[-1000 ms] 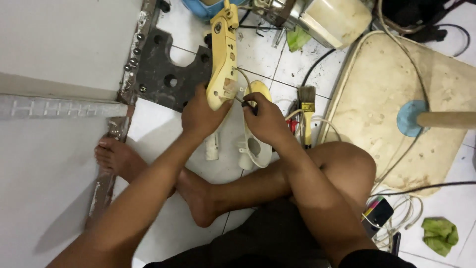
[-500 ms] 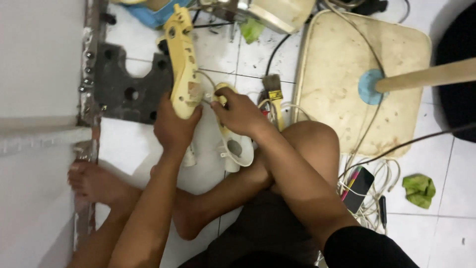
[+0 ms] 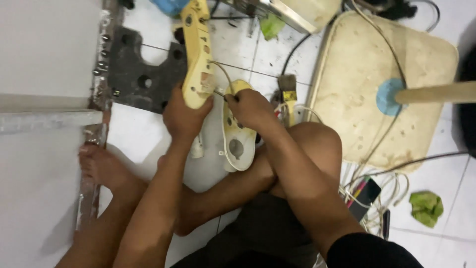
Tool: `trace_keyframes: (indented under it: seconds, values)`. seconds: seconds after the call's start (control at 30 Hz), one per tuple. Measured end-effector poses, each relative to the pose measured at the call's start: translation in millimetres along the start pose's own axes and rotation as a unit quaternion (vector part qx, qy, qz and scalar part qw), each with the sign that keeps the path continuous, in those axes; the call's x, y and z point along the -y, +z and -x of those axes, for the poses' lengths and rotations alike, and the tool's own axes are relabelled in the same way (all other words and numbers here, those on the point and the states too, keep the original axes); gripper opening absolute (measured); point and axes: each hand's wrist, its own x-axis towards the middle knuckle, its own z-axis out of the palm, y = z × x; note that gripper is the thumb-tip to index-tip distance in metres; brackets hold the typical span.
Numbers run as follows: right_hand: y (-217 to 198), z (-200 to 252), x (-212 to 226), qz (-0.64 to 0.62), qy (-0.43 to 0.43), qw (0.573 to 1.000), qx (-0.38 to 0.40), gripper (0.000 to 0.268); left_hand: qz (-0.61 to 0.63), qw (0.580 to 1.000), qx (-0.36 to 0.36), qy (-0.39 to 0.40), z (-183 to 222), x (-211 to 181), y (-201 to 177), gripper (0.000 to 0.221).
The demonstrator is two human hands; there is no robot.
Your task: The person is disassembling the plastic housing of an electronic appliance by removing screws with a screwdriver and prying components apart with pliers.
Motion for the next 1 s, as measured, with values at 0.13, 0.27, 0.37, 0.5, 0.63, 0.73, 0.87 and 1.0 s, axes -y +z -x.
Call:
trace_keyframes:
  seconds: [0.13,0.27,0.37,0.5,0.63,0.73,0.87,1.0]
  values:
    - [10.4,-3.7,-0.4,0.036,-0.020,0.997,-0.066,0.048,0.024,1.000,0.016,0.000,2.3,-7.2,-3.6,0.083]
    - [5.0,8.3,10.5,0.038,-0.030,0.993,-0.110,0.032,0.023,1.000,0.012,0.010,0.3,-7.1,-5.8,0.086]
    - [8.1,4.2,1.2,0.029,-0.018,0.995,-0.094,0.035,0.055,0.998,0.029,-0.001,3.3,-2.1,-0.8,0.087]
    - [0.5,5.0,12.6,0.000,-0.006,0.996,-0.092,0.037,0.066,0.998,0.010,-0.004,-3.5,1.6,8.3,0.090]
    - [-5.7,21.0,24.4,-0.020,-0.092,0.982,-0.165,0.030,0.104,0.995,-0.004,-0.003,-1.7,2.8,10.9,0.090]
    - [-4.3,24.3,22.5,-0.056,-0.156,0.964,-0.210,0.029,0.123,0.992,-0.025,0.004,-3.5,10.4,18.3,0.089]
    - [-7.7,29.4,30.7,-0.070,-0.167,0.964,-0.196,0.035,0.161,0.987,-0.018,-0.003,-5.0,12.5,15.4,0.088]
    - [-11.1,31.4,37.4,-0.008,-0.068,0.988,-0.135,0.035,0.172,0.985,-0.018,-0.009,-3.4,10.7,13.2,0.089]
